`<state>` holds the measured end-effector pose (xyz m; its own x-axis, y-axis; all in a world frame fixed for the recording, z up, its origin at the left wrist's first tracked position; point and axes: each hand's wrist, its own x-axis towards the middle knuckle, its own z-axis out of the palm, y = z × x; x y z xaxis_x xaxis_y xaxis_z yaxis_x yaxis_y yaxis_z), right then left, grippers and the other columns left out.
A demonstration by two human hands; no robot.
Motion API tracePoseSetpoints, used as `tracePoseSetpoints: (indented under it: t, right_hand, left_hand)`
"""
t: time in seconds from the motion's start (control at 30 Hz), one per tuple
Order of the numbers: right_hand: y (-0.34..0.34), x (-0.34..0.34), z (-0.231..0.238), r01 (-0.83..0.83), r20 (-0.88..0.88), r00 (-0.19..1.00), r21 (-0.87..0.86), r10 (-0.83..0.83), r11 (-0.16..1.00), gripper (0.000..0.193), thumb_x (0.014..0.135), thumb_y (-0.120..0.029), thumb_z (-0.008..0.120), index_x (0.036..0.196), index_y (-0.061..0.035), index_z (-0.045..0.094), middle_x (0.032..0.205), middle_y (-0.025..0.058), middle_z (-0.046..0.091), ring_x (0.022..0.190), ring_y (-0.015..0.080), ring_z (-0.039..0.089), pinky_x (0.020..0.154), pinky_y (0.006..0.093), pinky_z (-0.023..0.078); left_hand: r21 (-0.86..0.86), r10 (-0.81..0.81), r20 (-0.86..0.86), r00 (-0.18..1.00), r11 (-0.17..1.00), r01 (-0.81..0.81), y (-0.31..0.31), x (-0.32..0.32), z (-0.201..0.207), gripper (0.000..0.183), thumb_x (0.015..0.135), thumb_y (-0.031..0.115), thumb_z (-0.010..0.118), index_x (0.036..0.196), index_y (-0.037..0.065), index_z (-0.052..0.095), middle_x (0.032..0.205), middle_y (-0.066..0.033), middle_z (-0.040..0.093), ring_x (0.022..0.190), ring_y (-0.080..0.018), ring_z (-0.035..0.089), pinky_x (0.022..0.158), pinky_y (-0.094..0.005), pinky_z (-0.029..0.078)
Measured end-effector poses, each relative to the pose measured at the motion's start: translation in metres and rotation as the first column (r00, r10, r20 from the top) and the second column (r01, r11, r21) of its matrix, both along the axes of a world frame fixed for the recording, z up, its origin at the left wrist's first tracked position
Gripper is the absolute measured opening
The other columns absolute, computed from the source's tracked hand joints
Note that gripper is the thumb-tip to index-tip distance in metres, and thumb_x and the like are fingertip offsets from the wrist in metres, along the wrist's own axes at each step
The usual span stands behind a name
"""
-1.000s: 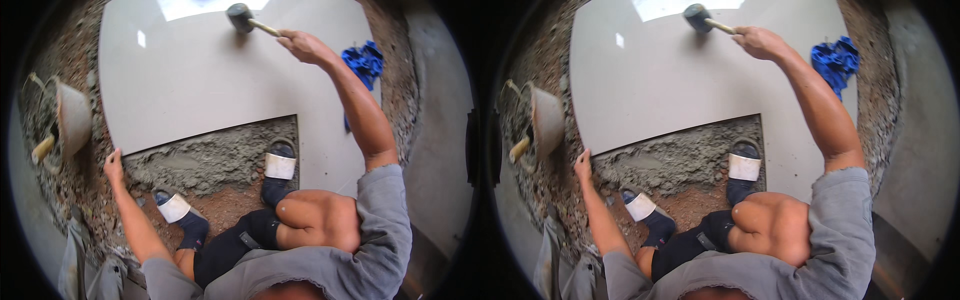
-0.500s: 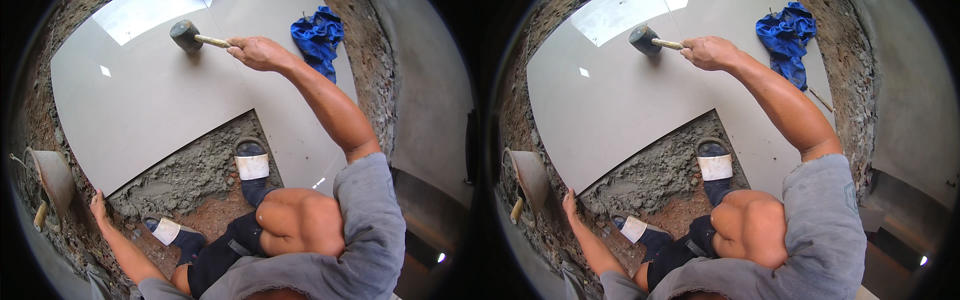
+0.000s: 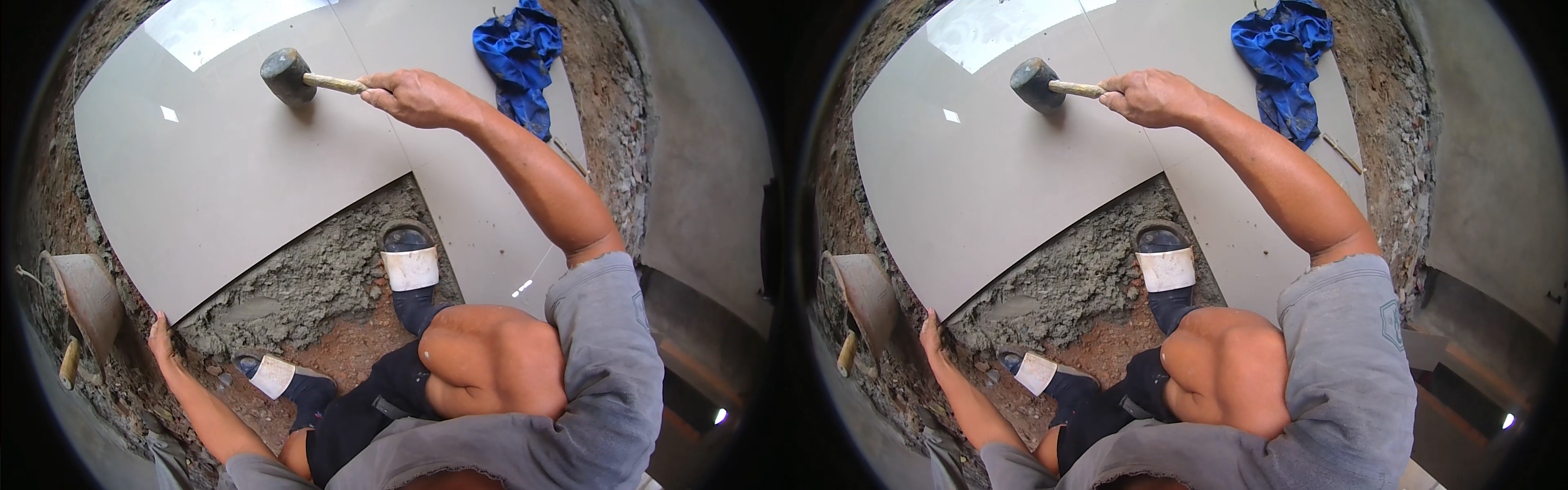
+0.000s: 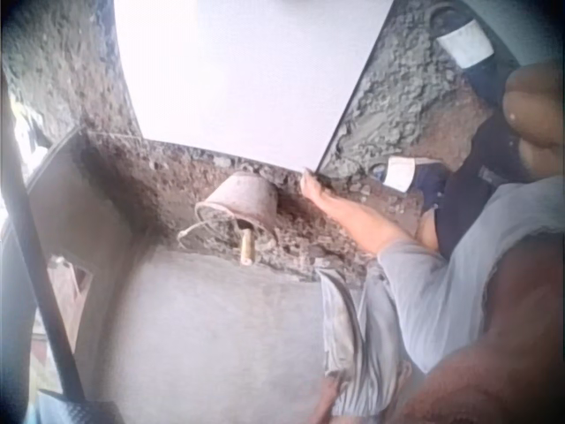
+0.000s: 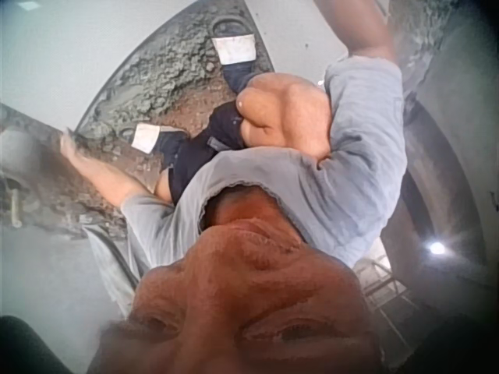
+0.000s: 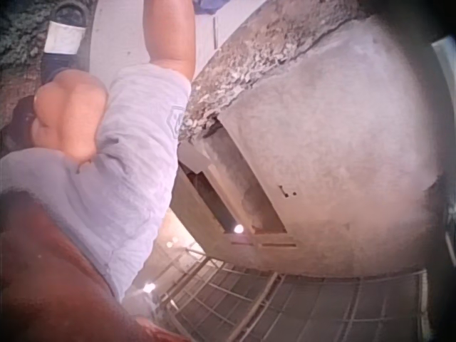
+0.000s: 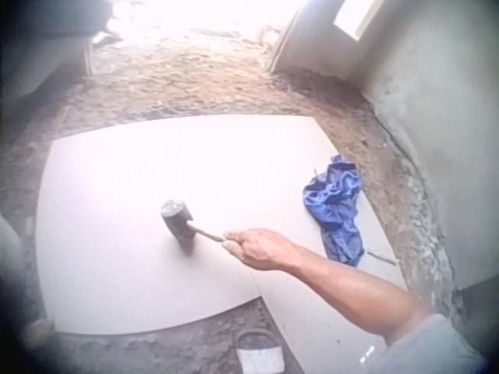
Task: The person installs large floor tiles by spreading cement with a trowel, placing tiles, tapping them with a rubber mallet, and wiping the surface with a cloth. The person repeatedly adjusts tile positions and adds more cement to the floor as needed.
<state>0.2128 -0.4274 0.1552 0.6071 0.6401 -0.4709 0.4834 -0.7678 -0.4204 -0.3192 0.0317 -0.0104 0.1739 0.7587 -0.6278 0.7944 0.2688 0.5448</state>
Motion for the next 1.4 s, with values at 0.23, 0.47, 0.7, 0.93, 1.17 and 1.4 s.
tracePoseSetpoints:
  t: [0.23,0.47,0.7,0.93,1.17,1.4]
  right_hand:
    - [0.000,0.002,0.001,-0.024,0.030,0.999,0.018,0.024,1.000,0.041,0.098,-0.037,0.046,0.129,-0.0137,0.060,0.096,0.0163,0.070,0.091,0.0320,0.066,0.084,0.0424,0.051]
    - [-0.017,-0.003,0.002,-0.020,0.005,1.000,-0.016,0.021,1.000,0.039,0.097,-0.036,0.046,0.128,-0.0157,0.060,0.099,0.0154,0.070,0.094,0.0336,0.066,0.085,0.0453,0.051]
    - [-0.024,-0.007,0.000,0.021,-0.039,0.999,-0.017,-0.022,1.000,0.040,0.097,-0.038,0.045,0.127,-0.0173,0.061,0.100,0.0142,0.070,0.096,0.0323,0.065,0.084,0.0458,0.051]
    - [-0.027,-0.002,0.000,-0.021,-0.019,1.000,-0.022,0.021,1.000,0.040,0.098,-0.040,0.044,0.129,-0.0192,0.059,0.095,0.0140,0.070,0.092,0.0316,0.066,0.083,0.0449,0.051]
    - [-0.027,0.001,0.001,-0.054,0.011,0.998,-0.028,0.055,0.998,0.039,0.098,-0.039,0.045,0.129,-0.0193,0.059,0.087,0.0130,0.070,0.086,0.0314,0.067,0.079,0.0454,0.052]
    - [-0.031,0.003,0.001,-0.065,0.046,0.997,-0.019,0.066,0.998,0.038,0.099,-0.038,0.044,0.127,-0.0184,0.060,0.079,0.0115,0.068,0.080,0.0300,0.067,0.076,0.0449,0.052]
  left_hand:
    - [-0.064,0.063,0.048,0.997,0.996,-0.060,0.004,-0.003,-0.005,0.044,0.087,0.038,0.070,0.106,-0.002,0.064,0.106,-0.0113,0.064,0.098,-0.0232,0.061,0.090,-0.0366,0.047]
    - [0.032,-0.053,-0.096,0.994,0.998,0.056,0.010,-0.003,-0.005,0.046,0.085,0.047,0.071,0.085,0.001,0.066,0.072,0.0018,0.057,0.061,-0.0078,0.044,0.055,-0.0229,0.034]
    - [0.034,-0.071,-0.114,0.991,0.997,0.075,0.010,-0.001,-0.001,0.045,0.084,0.049,0.072,0.077,0.005,0.064,0.066,0.0045,0.051,0.057,-0.0058,0.040,0.051,-0.0226,0.029]
    - [0.313,-0.183,-0.564,0.806,0.855,0.413,-0.022,0.055,0.043,0.084,0.073,0.061,0.073,0.124,-0.002,0.053,0.123,-0.0176,0.054,0.111,-0.0251,0.053,0.092,-0.0418,0.041]
    - [0.442,-0.491,-0.623,0.610,0.422,0.791,-0.091,0.255,0.052,0.108,0.069,0.070,0.068,0.152,0.018,0.022,0.157,-0.0187,0.017,0.145,-0.0341,0.018,0.111,-0.0611,0.016]
    - [0.334,-0.742,-0.540,0.396,0.243,0.911,-0.177,0.366,0.051,0.113,0.065,0.066,0.074,0.152,0.019,0.021,0.157,-0.0207,0.017,0.145,-0.0396,0.013,0.110,-0.0639,0.016]
